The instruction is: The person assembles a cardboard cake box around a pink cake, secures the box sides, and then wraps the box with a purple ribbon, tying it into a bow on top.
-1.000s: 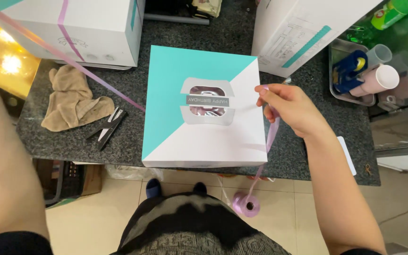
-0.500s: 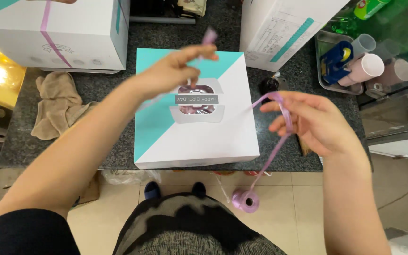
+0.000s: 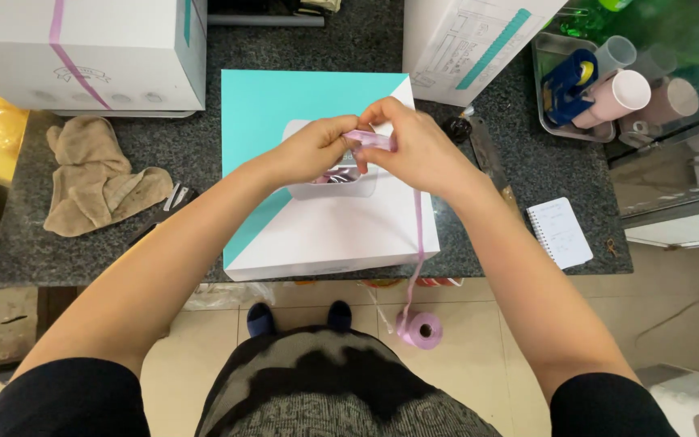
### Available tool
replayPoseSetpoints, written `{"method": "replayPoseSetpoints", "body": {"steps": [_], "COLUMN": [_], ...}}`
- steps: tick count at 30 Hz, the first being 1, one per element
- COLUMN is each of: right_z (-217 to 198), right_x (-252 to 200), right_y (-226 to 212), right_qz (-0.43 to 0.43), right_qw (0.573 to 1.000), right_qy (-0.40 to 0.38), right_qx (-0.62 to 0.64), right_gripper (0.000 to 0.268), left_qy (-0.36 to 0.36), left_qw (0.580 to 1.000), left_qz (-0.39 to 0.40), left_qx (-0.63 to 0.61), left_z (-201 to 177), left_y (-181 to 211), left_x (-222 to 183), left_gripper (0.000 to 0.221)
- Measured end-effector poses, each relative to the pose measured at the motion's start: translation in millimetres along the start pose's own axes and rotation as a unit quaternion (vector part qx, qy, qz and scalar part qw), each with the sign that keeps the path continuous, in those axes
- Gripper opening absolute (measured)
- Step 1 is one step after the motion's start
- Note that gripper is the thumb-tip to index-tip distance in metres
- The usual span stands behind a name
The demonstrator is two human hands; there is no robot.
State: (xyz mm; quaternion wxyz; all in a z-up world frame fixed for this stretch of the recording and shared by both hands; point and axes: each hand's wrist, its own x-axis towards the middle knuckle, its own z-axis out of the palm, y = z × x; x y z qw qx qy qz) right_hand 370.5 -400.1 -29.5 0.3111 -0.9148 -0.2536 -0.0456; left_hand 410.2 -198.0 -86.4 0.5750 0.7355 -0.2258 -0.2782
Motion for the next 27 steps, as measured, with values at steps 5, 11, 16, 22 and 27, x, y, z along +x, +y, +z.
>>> {"method": "replayPoseSetpoints", "body": {"steps": [5, 11, 16, 22, 27], "right_z": [37, 104, 111, 93, 104], "right_x": [-12, -32, -39, -53, -77], "right_y": [23, 21, -1, -24, -20], "right_qz": [0.127, 0.253, 0.213, 0.203, 0.193], "right_qw": [0.99, 0.936, 0.957, 0.952, 0.972], "right_qy": [-0.035, -0.035, 0.023, 0.179, 0.131], "right_qx": [0.055, 0.243, 0.196, 0.142, 0.025], "right_gripper": [0.04, 0.021, 0.033, 0.03, 0.021], "left_qy": [0.131, 0.198, 0.08, 0.043, 0.139], "left_qw": [0.978, 0.974, 0.988, 0.982, 0.924], "left_qz": [0.138, -0.099, -0.114, 0.037, 0.11], "left_qx": [0.087, 0.042, -0.072, 0.179, 0.339], "left_z": [5, -14, -44, -90, -130], "left_y": [-24, -64, -68, -22, -66], "left_x": [4, 42, 35, 7, 11], "left_gripper": [0.03, 0.039, 0.029, 0.025, 0.017]}}
